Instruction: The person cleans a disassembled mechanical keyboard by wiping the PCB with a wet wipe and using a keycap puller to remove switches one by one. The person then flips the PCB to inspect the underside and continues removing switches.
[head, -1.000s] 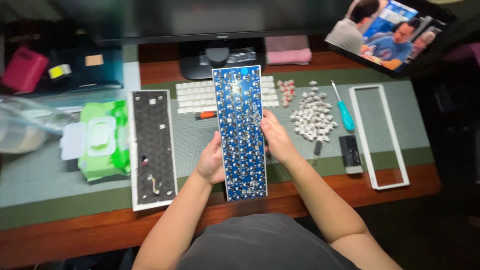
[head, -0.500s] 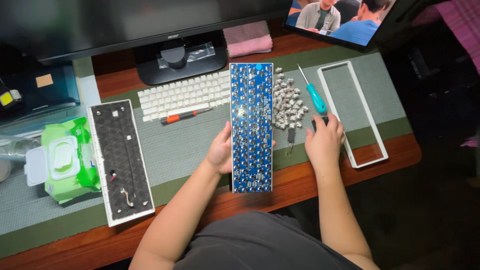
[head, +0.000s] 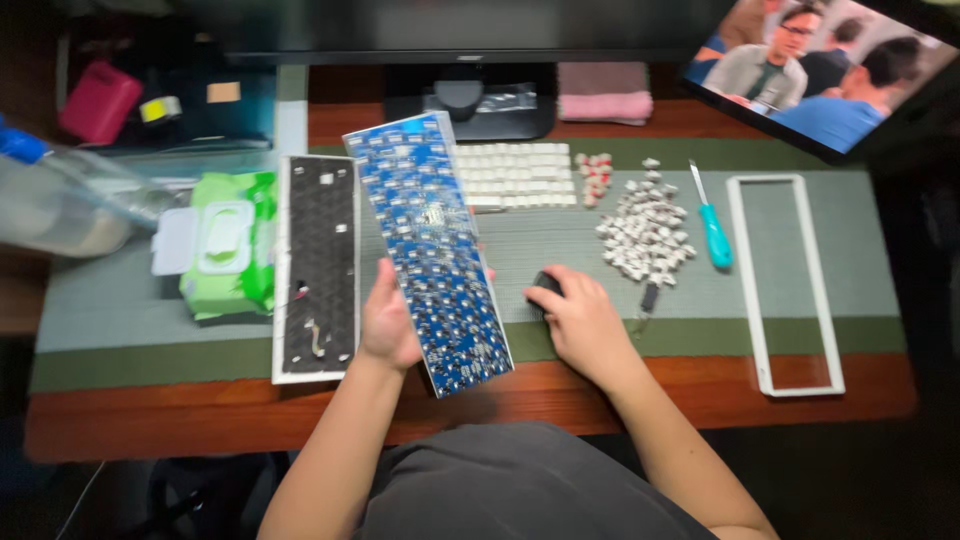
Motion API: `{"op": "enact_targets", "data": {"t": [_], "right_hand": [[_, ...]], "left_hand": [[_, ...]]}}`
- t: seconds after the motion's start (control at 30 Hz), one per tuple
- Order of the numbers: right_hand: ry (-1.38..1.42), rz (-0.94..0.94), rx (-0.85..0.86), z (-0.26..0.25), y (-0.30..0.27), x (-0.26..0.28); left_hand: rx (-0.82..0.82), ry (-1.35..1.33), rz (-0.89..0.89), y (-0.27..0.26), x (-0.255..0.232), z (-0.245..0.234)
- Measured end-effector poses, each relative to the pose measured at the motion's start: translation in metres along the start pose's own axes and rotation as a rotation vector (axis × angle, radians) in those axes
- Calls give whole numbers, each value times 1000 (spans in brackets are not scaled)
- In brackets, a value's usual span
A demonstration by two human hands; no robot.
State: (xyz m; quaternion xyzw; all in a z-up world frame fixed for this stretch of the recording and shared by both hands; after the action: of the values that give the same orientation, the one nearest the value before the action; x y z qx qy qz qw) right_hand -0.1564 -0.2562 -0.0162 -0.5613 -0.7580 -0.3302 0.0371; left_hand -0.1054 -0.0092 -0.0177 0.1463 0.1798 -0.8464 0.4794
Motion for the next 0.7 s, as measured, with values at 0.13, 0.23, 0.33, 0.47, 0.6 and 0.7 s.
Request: {"op": "enact_targets", "data": {"t": [0.13, 0.23, 0.33, 0.47, 0.6, 0.7], "right_hand": [[-182, -30, -16, 26, 21, 16], [-217, -12, -49, 31, 36, 18], [-173, -99, -119, 38, 60, 20], [-166, -118, -81, 74, 106, 22], [-274, -264, -38, 103, 132, 22], [-320, -271, 9, 114, 138, 20]], "left_hand": [[-139, 7, 251, -34, -35, -21], [-363, -85, 278, -48, -42, -44], [-442, -42, 353, -52, -40, -64], [-450, -53, 321, -55, -34, -79], [-422, -98, 286, -54, -26, -82], [-395, -116, 265, -52, -21, -81]]}}
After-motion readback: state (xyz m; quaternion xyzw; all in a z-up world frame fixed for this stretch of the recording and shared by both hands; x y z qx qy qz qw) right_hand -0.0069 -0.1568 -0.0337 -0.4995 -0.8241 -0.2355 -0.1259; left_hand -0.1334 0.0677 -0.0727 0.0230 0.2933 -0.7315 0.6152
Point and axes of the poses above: each hand's wrist, its own y-axis towards the middle knuckle, its own z-axis out of the palm, x = y × z, the point moved 2 cm from there along y, towards the middle knuckle, and after that the axes turned 15 degrees about -x, right-handed, at the moved point
